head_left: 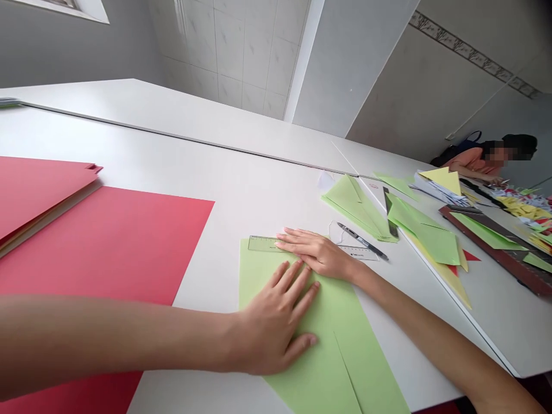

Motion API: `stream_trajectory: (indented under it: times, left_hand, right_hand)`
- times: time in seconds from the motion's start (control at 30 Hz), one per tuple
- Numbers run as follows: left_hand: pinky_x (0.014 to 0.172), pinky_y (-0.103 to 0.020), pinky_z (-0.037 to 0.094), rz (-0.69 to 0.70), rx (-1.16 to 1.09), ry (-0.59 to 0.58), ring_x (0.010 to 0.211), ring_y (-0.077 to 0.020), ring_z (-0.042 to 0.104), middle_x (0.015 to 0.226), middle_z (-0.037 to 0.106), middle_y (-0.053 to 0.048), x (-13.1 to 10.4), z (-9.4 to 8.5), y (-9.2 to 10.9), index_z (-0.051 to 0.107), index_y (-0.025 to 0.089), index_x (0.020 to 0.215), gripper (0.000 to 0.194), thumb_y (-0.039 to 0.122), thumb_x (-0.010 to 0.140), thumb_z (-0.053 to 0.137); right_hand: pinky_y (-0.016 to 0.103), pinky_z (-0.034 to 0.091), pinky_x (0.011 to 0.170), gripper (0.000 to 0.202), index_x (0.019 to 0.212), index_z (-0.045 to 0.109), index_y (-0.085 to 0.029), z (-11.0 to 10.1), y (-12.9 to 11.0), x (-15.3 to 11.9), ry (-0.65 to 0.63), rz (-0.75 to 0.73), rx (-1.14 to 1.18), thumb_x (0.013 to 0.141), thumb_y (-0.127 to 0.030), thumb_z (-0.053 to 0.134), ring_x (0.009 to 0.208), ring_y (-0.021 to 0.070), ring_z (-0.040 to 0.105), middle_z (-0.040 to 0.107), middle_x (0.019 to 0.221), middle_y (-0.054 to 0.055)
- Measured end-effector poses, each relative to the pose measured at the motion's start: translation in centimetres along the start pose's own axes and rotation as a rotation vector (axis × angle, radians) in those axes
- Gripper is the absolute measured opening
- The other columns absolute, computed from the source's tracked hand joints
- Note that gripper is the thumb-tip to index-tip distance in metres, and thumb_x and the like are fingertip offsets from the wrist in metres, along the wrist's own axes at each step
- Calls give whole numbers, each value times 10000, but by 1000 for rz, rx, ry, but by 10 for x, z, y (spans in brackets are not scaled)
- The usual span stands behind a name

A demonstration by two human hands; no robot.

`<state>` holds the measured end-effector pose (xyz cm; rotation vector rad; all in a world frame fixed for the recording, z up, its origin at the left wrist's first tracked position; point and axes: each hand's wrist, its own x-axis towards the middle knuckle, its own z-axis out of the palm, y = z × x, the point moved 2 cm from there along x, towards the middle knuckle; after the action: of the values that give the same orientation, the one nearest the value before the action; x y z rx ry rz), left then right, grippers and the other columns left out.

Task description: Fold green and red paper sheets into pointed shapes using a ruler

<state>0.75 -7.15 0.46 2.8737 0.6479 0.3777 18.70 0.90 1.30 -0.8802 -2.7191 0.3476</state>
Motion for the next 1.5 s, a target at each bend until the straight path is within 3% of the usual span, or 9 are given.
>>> stream_trajectory:
  times: [0.13,0.3,0.4,0.5,0.63,0.8,1.17,1.33,1.5]
  left_hand:
    - [1187,-531,298,60,-10,-45,1478,-323,238,1572,301,-130,-8,-2,13,306,120,1520,669,539,999,299]
    - [1127,-475,394,184,89,12,1403,-307,400,1512,432,-121,-9,3,20,444,121,1450,631,536,976,399]
    - [1115,-458,407,240,96,61,1305,-270,509,1434,528,-113,-10,-3,15,518,149,1385,449,345,995,418]
    - [1123,-452,405,189,140,112,1245,-252,557,1334,611,-98,-18,-12,5,581,156,1312,389,152,960,415]
    - [1092,-541,430,30,220,150,1308,-346,505,1316,615,-130,-34,-18,-7,566,140,1329,395,260,961,486]
    - [1130,-656,332,-76,127,122,1442,-378,310,1443,500,-175,-41,-13,-12,496,187,1404,483,336,946,538]
    - [1108,-701,293,-92,121,75,1442,-400,293,1461,475,-190,-40,-12,-11,479,186,1398,483,241,918,497]
    - [1096,-689,292,-42,151,100,1401,-388,378,1451,486,-189,-39,-12,-13,504,185,1377,449,260,942,423]
    - [1124,-612,263,-20,251,193,1405,-372,376,1450,484,-189,-38,-7,-21,497,212,1398,437,297,980,403]
  right_hand:
    - [406,299,1227,457,1454,462,-270,2,-4,4,-12,-46,5,1032,-151,335,1475,134,283,465,1504,-37]
    - [440,348,1203,489,1477,429,-230,4,-16,-9,36,-80,10,1012,-111,339,1469,168,306,489,1489,0]
    - [445,370,1191,511,1479,424,-241,8,-24,-14,72,-42,11,998,-87,350,1464,175,317,488,1490,-4]
    - [429,391,1181,519,1478,426,-250,11,-30,-15,95,16,0,998,-71,343,1445,168,356,498,1480,-7]
    - [398,430,1157,503,1441,485,-194,13,-39,-14,150,47,-67,977,-33,374,1414,179,411,530,1452,30]
    - [367,486,1110,561,1407,531,-211,13,-47,-15,200,55,-188,926,39,387,1366,181,478,569,1407,13]
    - [310,579,968,457,1266,661,-175,10,-55,-11,238,57,-292,908,27,462,1266,208,583,625,1338,9]
    - [287,512,1063,455,1347,581,-123,2,-49,-10,242,59,-224,920,7,493,1283,170,569,624,1345,55]
    - [342,458,1117,381,1362,559,-115,-8,-41,-25,307,274,-289,989,-161,497,1278,180,576,632,1341,85]
